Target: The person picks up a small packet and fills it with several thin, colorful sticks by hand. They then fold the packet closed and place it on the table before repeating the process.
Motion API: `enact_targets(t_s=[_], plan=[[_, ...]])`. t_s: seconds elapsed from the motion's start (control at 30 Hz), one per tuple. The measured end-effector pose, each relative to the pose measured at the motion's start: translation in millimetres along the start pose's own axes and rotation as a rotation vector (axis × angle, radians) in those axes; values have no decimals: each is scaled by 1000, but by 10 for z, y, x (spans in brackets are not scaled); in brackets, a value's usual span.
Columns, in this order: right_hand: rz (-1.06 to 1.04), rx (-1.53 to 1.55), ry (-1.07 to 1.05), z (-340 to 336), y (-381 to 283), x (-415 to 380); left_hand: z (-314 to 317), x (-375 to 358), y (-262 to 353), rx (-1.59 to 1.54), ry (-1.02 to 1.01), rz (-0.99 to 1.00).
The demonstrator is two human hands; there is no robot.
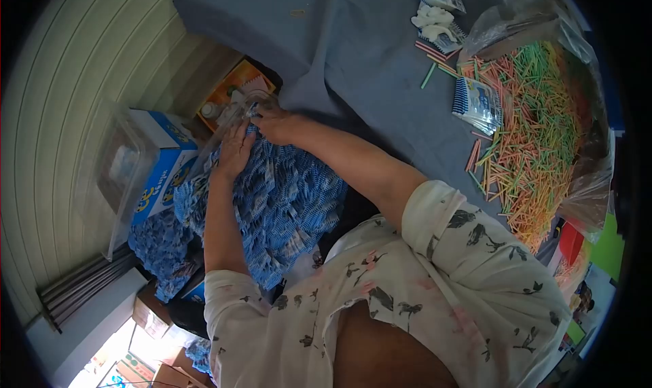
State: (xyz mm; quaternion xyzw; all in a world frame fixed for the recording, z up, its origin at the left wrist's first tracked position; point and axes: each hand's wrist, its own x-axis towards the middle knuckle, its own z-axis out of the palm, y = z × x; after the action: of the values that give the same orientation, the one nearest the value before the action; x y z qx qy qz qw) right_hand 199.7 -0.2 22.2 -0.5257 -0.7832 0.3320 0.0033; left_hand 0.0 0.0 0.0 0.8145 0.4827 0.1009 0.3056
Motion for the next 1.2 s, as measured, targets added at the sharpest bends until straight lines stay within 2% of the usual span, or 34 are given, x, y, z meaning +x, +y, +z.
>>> enact_targets(t_s=[0.07,0.1,0.17,0.2,0.3,0.33,0.43,0.5,0.7,0.77,0.8,0.9,1.0,1.1,1.2], plan=[[19,-282,42,-27,-121,-70,70,41,-94,26,24,-3],[-41,-269,77,-234,-299,-313,-76,-24,-13,103,69,25],[-98,-272,54,-463,-449,-781,35,-49,-70,146,126,79],[-133,-222,143,-454,-478,-949,69,-66,17,101,144,72],[-76,-324,-156,-701,-640,-1281,-135,-125,260,-18,171,6],[-121,-329,-63,-681,-639,-1387,-190,-113,301,-61,174,-38],[-193,-314,-185,-827,-725,-1683,-335,-69,440,-224,176,-152],[-240,-331,-170,-799,-725,-1866,-420,57,560,-385,180,-204],[-272,-358,-267,-713,-680,-2198,-347,639,363,-232,271,-312],[-283,-367,-257,-718,-691,-2280,-319,752,246,-144,104,-308],[-299,-375,-237,-720,-692,-2318,-312,768,238,-101,20,-307],[-339,-354,-196,-745,-714,-2370,-174,611,260,194,62,-212],[-385,-336,-162,-701,-703,-2372,-143,328,323,227,145,-190],[-394,-332,-193,-687,-715,-2384,-153,395,116,71,85,-259],[-412,-320,-258,-767,-750,-2400,-334,423,287,-359,269,-445]])
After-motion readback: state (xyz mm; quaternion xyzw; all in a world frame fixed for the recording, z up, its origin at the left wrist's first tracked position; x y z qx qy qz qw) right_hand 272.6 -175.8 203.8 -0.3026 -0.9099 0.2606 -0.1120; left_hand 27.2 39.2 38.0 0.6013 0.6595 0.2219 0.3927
